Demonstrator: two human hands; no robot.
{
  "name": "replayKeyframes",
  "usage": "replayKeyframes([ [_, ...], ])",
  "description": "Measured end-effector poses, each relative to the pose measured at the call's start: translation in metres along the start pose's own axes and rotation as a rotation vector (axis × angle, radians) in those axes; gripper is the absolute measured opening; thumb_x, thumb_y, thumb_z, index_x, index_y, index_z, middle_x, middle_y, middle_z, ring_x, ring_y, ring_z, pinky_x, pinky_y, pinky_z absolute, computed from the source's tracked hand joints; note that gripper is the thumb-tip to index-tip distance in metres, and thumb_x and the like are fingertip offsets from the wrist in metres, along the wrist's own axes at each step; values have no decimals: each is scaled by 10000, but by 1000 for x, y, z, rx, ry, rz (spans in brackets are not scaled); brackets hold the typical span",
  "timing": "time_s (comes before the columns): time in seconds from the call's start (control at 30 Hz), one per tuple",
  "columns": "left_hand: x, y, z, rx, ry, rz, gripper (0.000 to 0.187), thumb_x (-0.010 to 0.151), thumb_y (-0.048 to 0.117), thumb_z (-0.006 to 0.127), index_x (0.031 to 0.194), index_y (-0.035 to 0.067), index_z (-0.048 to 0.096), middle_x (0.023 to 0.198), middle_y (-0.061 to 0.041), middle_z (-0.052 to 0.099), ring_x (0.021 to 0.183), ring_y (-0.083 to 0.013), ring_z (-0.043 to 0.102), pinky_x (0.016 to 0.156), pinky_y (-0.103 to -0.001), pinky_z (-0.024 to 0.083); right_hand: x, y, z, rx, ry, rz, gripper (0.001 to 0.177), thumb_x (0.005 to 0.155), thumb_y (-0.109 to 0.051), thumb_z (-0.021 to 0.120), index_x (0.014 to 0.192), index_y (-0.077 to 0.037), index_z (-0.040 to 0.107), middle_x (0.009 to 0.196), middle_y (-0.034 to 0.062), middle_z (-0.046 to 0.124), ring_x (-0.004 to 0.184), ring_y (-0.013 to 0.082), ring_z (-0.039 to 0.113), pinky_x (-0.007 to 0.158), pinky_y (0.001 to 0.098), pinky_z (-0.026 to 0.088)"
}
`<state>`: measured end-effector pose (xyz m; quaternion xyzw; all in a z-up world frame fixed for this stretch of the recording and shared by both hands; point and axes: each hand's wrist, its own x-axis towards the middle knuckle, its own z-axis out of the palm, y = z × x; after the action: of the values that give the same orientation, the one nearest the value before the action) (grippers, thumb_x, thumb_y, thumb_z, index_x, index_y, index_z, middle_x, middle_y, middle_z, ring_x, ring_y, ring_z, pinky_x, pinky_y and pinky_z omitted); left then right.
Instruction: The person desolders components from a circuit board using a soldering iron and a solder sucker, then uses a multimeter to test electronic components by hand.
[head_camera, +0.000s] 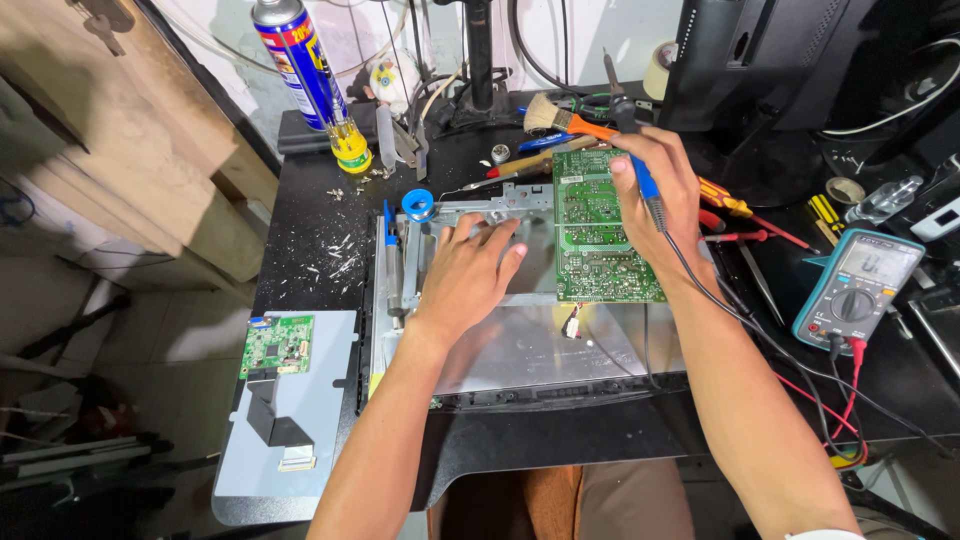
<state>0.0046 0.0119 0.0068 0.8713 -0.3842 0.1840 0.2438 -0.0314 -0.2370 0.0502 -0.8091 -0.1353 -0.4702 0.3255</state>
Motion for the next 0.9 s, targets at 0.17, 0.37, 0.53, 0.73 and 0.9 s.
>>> replayKeyframes([
  [0.17, 0, 0, -2, -32, 16, -17, 369, 1026, 245, 553, 1333, 54, 624, 1093, -108, 751, 1226, -312, 517, 948, -486, 394, 0, 1, 1, -5, 0, 14, 207, 1101, -158, 698, 1252, -18, 676, 1237, 198, 630, 1063, 335, 671, 923, 397, 542],
  [0.37, -1, -1, -1, -42, 43, 30, 411, 937, 138, 590, 1334, 32, 605, 1060, -91, 750, 1238, -316, 514, 933, -483, 395, 0, 2, 1, -18, 10, -15, 206, 1111, -156, 691, 1260, -16, 670, 1236, 201, 632, 1094, 350, 670, 947, 410, 542],
  [0.53, -1, 0, -3, -64, 68, 41, 398, 931, 110, 613, 1322, 35, 601, 1050, -86, 737, 1210, -321, 520, 930, -476, 406, 0, 1, 0, -12, 14, -12, 191, 1111, -151, 689, 1248, -20, 673, 1226, 194, 641, 1081, 341, 672, 936, 408, 543],
  [0.73, 2, 6, -6, -149, 185, 66, 405, 884, -29, 610, 1278, 56, 638, 1042, -89, 680, 1080, -290, 574, 961, -428, 459, 1, 0, -2, 18, 41, 20, 190, 1114, -162, 671, 1232, -13, 671, 1199, 186, 650, 1009, 300, 680, 877, 369, 541],
  [0.9, 3, 8, -10, -269, 234, 39, 260, 918, 64, 706, 1170, 69, 645, 984, -72, 690, 1001, -288, 608, 875, -429, 477, 3, 0, -4, 24, 96, -10, 195, 1132, -172, 661, 1231, -4, 660, 1177, 171, 662, 1018, 284, 684, 893, 361, 544],
])
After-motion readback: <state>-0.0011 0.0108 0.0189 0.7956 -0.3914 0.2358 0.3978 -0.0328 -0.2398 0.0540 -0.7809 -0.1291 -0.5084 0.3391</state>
